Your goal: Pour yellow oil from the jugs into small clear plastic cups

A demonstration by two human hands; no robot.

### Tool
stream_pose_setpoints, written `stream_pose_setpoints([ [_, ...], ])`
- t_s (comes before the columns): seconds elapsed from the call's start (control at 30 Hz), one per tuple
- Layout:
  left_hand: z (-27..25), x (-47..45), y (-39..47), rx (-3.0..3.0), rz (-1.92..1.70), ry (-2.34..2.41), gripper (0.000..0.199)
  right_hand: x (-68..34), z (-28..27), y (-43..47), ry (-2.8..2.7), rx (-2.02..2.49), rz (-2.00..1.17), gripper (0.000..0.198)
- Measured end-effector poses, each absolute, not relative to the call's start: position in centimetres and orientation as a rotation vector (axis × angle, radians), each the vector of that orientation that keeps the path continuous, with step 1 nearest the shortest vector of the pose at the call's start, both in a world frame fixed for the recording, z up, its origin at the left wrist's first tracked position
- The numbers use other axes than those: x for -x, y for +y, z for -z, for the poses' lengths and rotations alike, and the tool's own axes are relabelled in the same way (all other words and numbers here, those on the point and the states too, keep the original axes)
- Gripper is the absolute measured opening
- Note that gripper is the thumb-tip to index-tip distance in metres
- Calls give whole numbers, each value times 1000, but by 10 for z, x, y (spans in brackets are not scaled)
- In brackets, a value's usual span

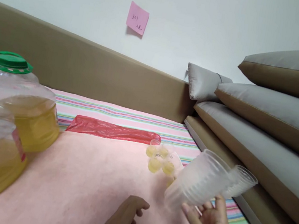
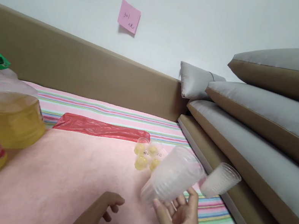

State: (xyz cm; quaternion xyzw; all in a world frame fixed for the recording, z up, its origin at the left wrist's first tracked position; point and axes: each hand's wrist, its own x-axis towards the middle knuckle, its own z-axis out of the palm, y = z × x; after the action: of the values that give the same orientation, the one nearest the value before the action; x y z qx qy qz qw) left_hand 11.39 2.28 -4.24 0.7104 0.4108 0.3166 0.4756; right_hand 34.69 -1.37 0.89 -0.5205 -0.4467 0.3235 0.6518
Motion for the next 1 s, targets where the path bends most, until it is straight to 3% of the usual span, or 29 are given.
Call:
stream_pose_setpoints([
  [0.13, 45, -112, 21, -1658, -885, 977, 74, -312, 7, -25, -971, 1208, -780, 67],
  [0.4, 30, -111, 26, -1625, -991, 880, 50, -265, 21, -19, -947, 1208, -911, 81],
  [0.63, 28, -107, 33, -1570, -947, 937, 41, -258, 31, -16, -981, 1223, -987, 87],
  [1.0, 40, -111, 31, -1611, -888, 1006, 44, -342, -54, -2, -1445, 1396, -542, 96],
])
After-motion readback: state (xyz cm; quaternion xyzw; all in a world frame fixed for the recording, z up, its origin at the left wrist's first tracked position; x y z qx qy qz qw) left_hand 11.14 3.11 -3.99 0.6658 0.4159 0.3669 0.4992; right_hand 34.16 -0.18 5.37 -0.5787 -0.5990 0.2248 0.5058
